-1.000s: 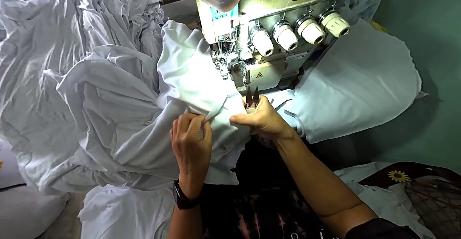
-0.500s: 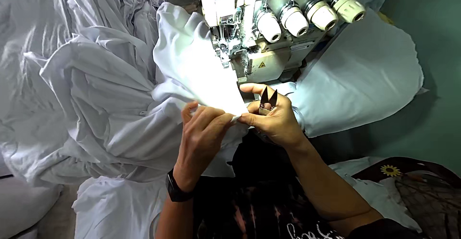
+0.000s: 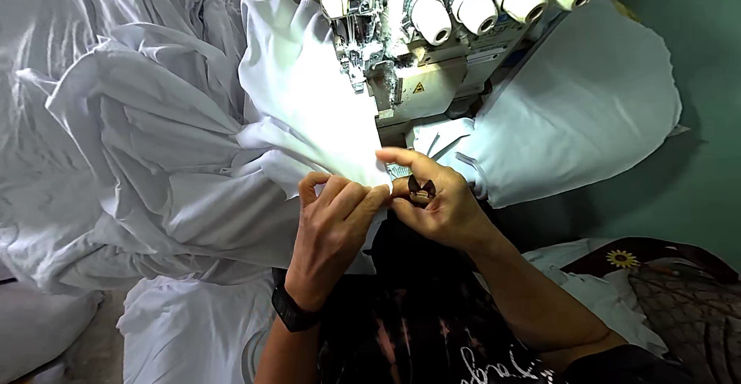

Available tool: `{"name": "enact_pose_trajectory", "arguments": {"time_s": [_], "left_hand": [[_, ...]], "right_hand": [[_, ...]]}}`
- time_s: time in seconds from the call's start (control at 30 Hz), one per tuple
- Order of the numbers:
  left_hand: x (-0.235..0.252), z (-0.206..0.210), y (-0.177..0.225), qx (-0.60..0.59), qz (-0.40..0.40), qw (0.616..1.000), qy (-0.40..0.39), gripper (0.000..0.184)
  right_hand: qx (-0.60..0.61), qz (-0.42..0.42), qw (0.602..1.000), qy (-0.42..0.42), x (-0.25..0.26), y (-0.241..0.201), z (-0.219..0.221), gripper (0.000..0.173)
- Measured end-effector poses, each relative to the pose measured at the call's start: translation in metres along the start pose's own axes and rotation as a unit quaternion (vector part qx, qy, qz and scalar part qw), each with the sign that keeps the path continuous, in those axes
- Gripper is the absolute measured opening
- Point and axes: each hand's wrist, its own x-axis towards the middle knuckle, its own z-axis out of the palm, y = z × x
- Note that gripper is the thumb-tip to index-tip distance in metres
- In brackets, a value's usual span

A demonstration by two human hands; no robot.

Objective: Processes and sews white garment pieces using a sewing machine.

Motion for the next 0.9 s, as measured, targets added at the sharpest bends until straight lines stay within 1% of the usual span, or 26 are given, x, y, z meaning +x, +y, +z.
{"name": "enact_pose_trajectory", "arguments": {"time_s": [0.03, 0.07, 0.1, 0.13, 0.17, 0.2, 0.23, 0.3, 0.33, 0.37, 0.43, 0.47, 0.53, 0.6, 0.7, 0.77, 0.8, 0.83, 0.87, 0.9], "left_hand": [[-0.003, 0.004, -0.001, -0.002, -0.001, 1.000, 0.014, 0.012], [-0.009, 0.011, -0.002, -0.003, -0.010, 0.999, 0.047, 0.010], [-0.017, 0.022, -0.005, 0.012, -0.034, 0.996, 0.079, 0.013], [-0.025, 0.034, -0.010, 0.048, -0.071, 0.991, 0.099, 0.029], [-0.032, 0.046, -0.019, 0.090, -0.113, 0.983, 0.115, 0.045], [-0.036, 0.057, -0.029, 0.131, -0.143, 0.971, 0.137, 0.053], [-0.036, 0.063, -0.040, 0.170, -0.165, 0.959, 0.153, 0.056], [-0.025, 0.056, -0.053, 0.225, -0.188, 0.943, 0.160, 0.057], [-0.016, 0.045, -0.055, 0.235, -0.184, 0.943, 0.146, 0.057], [-0.006, 0.031, -0.055, 0.229, -0.161, 0.952, 0.123, 0.054], [0.018, 0.005, -0.056, 0.176, -0.074, 0.980, 0.053, 0.047], [0.030, -0.005, -0.057, 0.156, -0.047, 0.987, 0.006, 0.040], [0.051, -0.014, -0.064, 0.112, -0.045, 0.990, -0.076, 0.038], [0.064, -0.019, -0.073, 0.075, -0.065, 0.987, -0.123, 0.040], [0.079, -0.023, -0.083, 0.065, -0.075, 0.984, -0.148, 0.045], [0.088, -0.017, -0.097, 0.070, -0.084, 0.984, -0.138, 0.049], [0.093, -0.013, -0.107, 0.070, -0.091, 0.985, -0.128, 0.050], [0.099, -0.010, -0.116, 0.073, -0.097, 0.985, -0.119, 0.051], [0.105, -0.008, -0.124, 0.078, -0.109, 0.984, -0.117, 0.052], [0.112, -0.008, -0.131, 0.086, -0.129, 0.980, -0.123, 0.051]], "right_hand": [[-0.025, -0.025, 0.999, -0.008, 0.000, 0.001, -0.001, 0.037], [-0.044, -0.043, 0.998, -0.011, 0.001, 0.001, -0.003, 0.027], [-0.048, -0.052, 0.997, -0.008, 0.002, 0.000, -0.003, 0.019], [-0.043, -0.048, 0.998, -0.004, 0.003, 0.000, -0.003, 0.013], [-0.034, -0.036, 0.999, 0.000, 0.005, 0.002, -0.001, 0.011], [-0.027, -0.019, 0.999, 0.006, 0.006, 0.006, 0.002, 0.012], [-0.025, -0.001, 1.000, 0.013, 0.008, 0.012, 0.007, 0.013], [-0.033, 0.021, 0.998, 0.040, 0.017, 0.025, 0.013, 0.014], [-0.034, 0.025, 0.997, 0.059, 0.023, 0.029, 0.015, 0.013], [-0.027, 0.024, 0.996, 0.077, 0.029, 0.032, 0.016, 0.012], [-0.014, 0.009, 0.994, 0.110, 0.041, 0.032, 0.016, 0.009], [-0.018, -0.004, 0.992, 0.126, 0.047, 0.031, 0.016, 0.009], [-0.044, -0.035, 0.986, 0.155, 0.059, 0.034, 0.015, 0.010], [-0.087, -0.039, 0.980, 0.176, 0.068, 0.040, 0.014, 0.011], [-0.178, -0.028, 0.961, 0.210, 0.075, 0.041, 0.016, 0.013], [-0.212, -0.061, 0.945, 0.242, 0.067, 0.042, 0.024, 0.015], [-0.208, -0.082, 0.942, 0.249, 0.059, 0.047, 0.031, 0.014], [-0.185, -0.095, 0.948, 0.240, 0.048, 0.053, 0.039, 0.015], [-0.159, -0.093, 0.960, 0.212, 0.036, 0.063, 0.048, 0.016], [-0.143, -0.084, 0.973, 0.163, 0.025, 0.072, 0.055, 0.017]]}}
